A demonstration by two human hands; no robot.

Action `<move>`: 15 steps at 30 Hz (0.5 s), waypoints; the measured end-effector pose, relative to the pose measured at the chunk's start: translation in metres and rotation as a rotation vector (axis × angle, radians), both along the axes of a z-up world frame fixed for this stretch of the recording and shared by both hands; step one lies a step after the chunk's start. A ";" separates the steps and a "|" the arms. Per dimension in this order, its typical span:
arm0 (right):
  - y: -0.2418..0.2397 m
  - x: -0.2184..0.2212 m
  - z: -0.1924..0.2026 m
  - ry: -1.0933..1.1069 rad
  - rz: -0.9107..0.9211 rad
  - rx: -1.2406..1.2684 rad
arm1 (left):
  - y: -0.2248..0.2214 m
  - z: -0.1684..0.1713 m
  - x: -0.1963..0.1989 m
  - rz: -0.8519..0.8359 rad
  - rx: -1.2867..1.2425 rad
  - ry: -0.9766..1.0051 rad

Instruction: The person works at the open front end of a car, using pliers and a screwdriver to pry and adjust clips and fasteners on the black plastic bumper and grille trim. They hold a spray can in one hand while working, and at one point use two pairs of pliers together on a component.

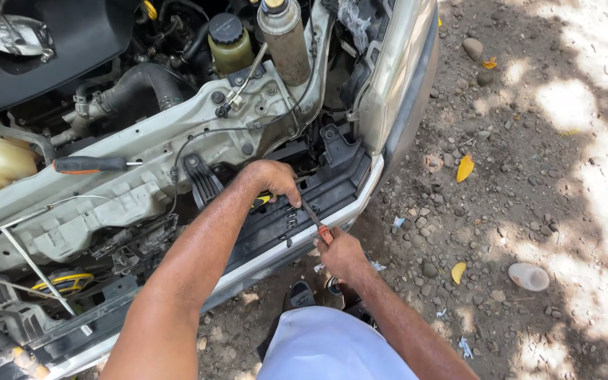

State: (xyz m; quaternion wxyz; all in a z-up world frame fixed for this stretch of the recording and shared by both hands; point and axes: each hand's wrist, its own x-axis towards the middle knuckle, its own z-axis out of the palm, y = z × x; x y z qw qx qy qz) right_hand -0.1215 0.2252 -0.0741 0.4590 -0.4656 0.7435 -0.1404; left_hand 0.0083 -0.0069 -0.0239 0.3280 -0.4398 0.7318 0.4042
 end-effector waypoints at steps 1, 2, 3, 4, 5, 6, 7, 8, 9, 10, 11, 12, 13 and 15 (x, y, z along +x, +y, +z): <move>-0.002 0.000 0.005 0.002 -0.002 0.005 | -0.001 -0.004 -0.001 -0.002 0.005 0.002; -0.003 0.001 0.009 0.008 -0.013 0.028 | -0.002 -0.007 -0.001 -0.004 0.002 0.000; -0.004 0.001 0.014 0.018 -0.018 0.051 | -0.003 -0.010 -0.001 0.001 -0.001 0.000; 0.000 0.002 0.013 0.023 -0.014 0.054 | 0.004 -0.008 0.003 0.006 0.002 0.005; -0.002 0.000 0.013 0.024 -0.003 0.058 | 0.003 -0.001 0.003 0.028 -0.001 0.017; -0.004 -0.002 0.014 0.026 0.009 0.061 | 0.003 0.005 0.003 0.050 -0.005 0.029; 0.000 -0.001 0.012 0.033 0.009 0.054 | 0.004 0.006 0.004 0.050 -0.011 0.036; 0.004 0.000 0.010 0.018 0.017 0.038 | 0.005 0.006 0.005 0.022 -0.018 0.027; 0.006 -0.001 0.009 0.004 0.032 0.020 | 0.004 0.007 0.006 0.000 -0.026 0.018; 0.002 -0.003 0.009 0.011 0.038 0.012 | -0.002 0.002 0.006 0.006 -0.034 0.026; 0.005 -0.001 0.008 0.002 0.038 -0.002 | -0.004 -0.007 0.008 -0.009 -0.020 0.040; 0.007 -0.001 0.006 -0.008 0.037 -0.015 | -0.006 -0.017 0.009 -0.023 -0.006 0.055; 0.004 0.001 0.007 -0.013 0.036 -0.017 | -0.003 -0.005 0.009 -0.024 -0.008 0.049; 0.002 0.002 0.009 0.005 0.041 -0.019 | 0.004 0.015 0.010 0.048 -0.002 0.002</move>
